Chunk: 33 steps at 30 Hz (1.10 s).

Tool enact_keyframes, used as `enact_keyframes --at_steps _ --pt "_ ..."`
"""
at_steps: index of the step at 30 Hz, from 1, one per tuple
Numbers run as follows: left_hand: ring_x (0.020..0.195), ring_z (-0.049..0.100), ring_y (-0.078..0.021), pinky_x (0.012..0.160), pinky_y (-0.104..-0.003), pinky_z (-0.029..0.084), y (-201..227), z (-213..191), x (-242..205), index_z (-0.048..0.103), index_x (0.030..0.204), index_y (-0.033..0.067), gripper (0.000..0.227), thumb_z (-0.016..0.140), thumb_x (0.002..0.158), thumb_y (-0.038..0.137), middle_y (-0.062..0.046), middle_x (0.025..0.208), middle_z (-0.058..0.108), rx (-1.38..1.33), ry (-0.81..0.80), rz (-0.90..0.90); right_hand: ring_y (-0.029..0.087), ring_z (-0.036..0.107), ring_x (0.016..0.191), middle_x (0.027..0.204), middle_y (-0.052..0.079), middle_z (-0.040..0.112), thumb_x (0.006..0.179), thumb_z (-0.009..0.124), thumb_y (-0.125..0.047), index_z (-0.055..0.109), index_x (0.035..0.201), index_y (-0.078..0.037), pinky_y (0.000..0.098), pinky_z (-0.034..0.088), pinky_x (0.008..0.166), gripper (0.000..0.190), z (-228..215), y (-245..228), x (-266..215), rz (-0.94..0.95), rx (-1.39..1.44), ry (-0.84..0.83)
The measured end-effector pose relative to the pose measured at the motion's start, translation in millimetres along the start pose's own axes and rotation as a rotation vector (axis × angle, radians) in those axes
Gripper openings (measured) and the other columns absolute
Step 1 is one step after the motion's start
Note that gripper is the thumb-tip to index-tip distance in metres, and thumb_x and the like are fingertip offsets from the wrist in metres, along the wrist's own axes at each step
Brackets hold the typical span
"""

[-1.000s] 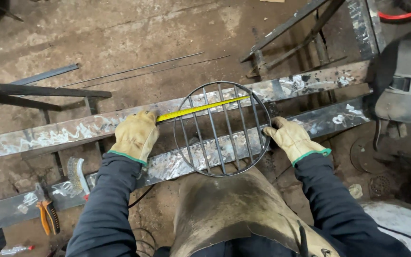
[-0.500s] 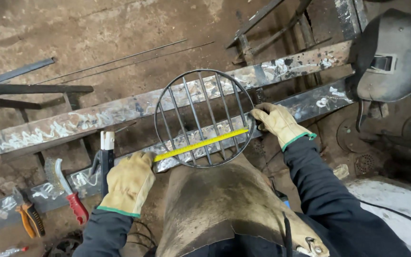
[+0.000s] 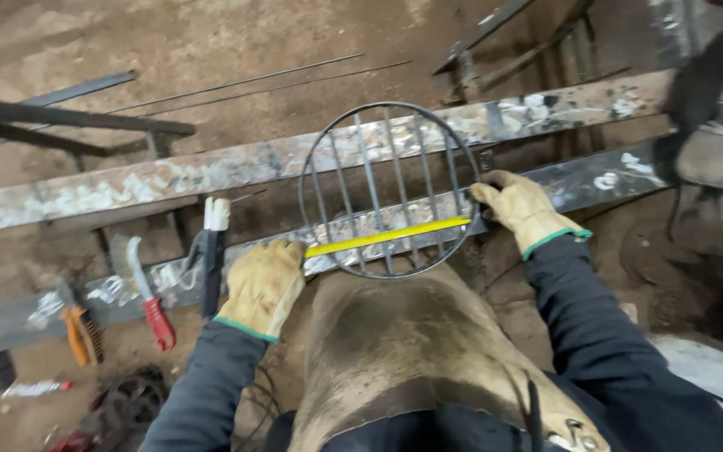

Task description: Measure the dimensions of a circular metal grate using a tape measure in a workshop.

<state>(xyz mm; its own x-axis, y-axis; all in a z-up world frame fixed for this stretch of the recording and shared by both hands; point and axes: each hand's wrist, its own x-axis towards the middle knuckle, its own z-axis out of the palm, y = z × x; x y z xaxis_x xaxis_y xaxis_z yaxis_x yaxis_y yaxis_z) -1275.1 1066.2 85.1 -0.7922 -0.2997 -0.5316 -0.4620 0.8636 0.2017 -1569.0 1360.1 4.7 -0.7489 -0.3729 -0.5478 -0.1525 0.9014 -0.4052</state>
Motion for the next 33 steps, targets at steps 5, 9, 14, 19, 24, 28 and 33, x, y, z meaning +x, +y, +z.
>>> enact_keyframes --at_steps 5,9,14,19,24,28,33 --pt "0.098 0.069 -0.0383 0.084 -0.051 0.056 -5 11 2 0.070 0.109 0.0136 0.025 0.052 0.092 0.017 -0.014 0.105 0.071 0.027 0.062 0.033 0.022 0.075 0.075 0.097 0.015 0.077 0.093 0.071 -0.040 0.071 0.124 -0.005 0.0355 0.059 0.068 0.047 -5 -13 -9 0.064 0.143 -0.039" --pt "0.099 0.069 -0.0386 0.083 -0.050 0.056 -7 16 2 0.070 0.112 0.0133 0.027 0.051 0.092 0.016 -0.014 0.107 0.071 0.034 0.076 0.033 0.021 0.074 0.071 0.096 0.014 0.078 0.095 0.071 -0.038 0.070 0.125 -0.004 0.0340 0.057 0.066 0.046 -2 -6 -4 0.068 0.136 -0.046" --pt "0.099 0.069 -0.0386 0.084 -0.050 0.056 -6 12 1 0.069 0.114 0.0136 0.028 0.051 0.091 0.016 -0.014 0.108 0.071 0.019 0.063 0.034 0.020 0.074 0.071 0.095 0.013 0.078 0.094 0.070 -0.037 0.070 0.123 -0.004 0.0339 0.058 0.065 0.044 0 -2 -2 0.076 0.206 -0.049" --pt "0.101 0.069 -0.0383 0.086 -0.050 0.056 -1 5 -1 0.069 0.114 0.0156 0.027 0.051 0.093 0.017 -0.013 0.109 0.070 0.012 0.023 0.053 0.021 0.074 0.069 0.093 0.015 0.077 0.095 0.071 -0.038 0.071 0.122 -0.005 0.0337 0.057 0.066 0.043 -9 -16 -10 0.068 0.107 -0.030" --pt "0.102 0.068 -0.0400 0.085 -0.051 0.056 -7 14 -3 0.069 0.117 0.0171 0.030 0.051 0.093 0.016 -0.015 0.111 0.070 0.002 -0.006 0.016 0.018 0.070 0.071 0.092 0.011 0.077 0.092 0.071 -0.038 0.071 0.118 -0.002 0.0326 0.058 0.061 0.044 7 9 4 0.090 0.373 -0.090" --pt "0.104 0.068 -0.0393 0.086 -0.051 0.056 -1 7 -6 0.069 0.116 0.0172 0.031 0.052 0.091 0.016 -0.014 0.113 0.069 0.001 -0.027 -0.007 0.016 0.072 0.071 0.092 0.011 0.077 0.093 0.071 -0.039 0.071 0.120 -0.003 0.0309 0.058 0.062 0.045 0 -1 -3 0.072 0.272 -0.064" --pt "0.104 0.068 -0.0386 0.085 -0.051 0.056 3 -1 -10 0.069 0.114 0.0176 0.027 0.051 0.093 0.017 -0.012 0.111 0.070 -0.012 -0.062 -0.037 0.016 0.071 0.068 0.093 0.011 0.076 0.094 0.072 -0.036 0.071 0.121 -0.004 0.0308 0.056 0.062 0.042 -8 -16 -12 0.062 0.205 -0.046"
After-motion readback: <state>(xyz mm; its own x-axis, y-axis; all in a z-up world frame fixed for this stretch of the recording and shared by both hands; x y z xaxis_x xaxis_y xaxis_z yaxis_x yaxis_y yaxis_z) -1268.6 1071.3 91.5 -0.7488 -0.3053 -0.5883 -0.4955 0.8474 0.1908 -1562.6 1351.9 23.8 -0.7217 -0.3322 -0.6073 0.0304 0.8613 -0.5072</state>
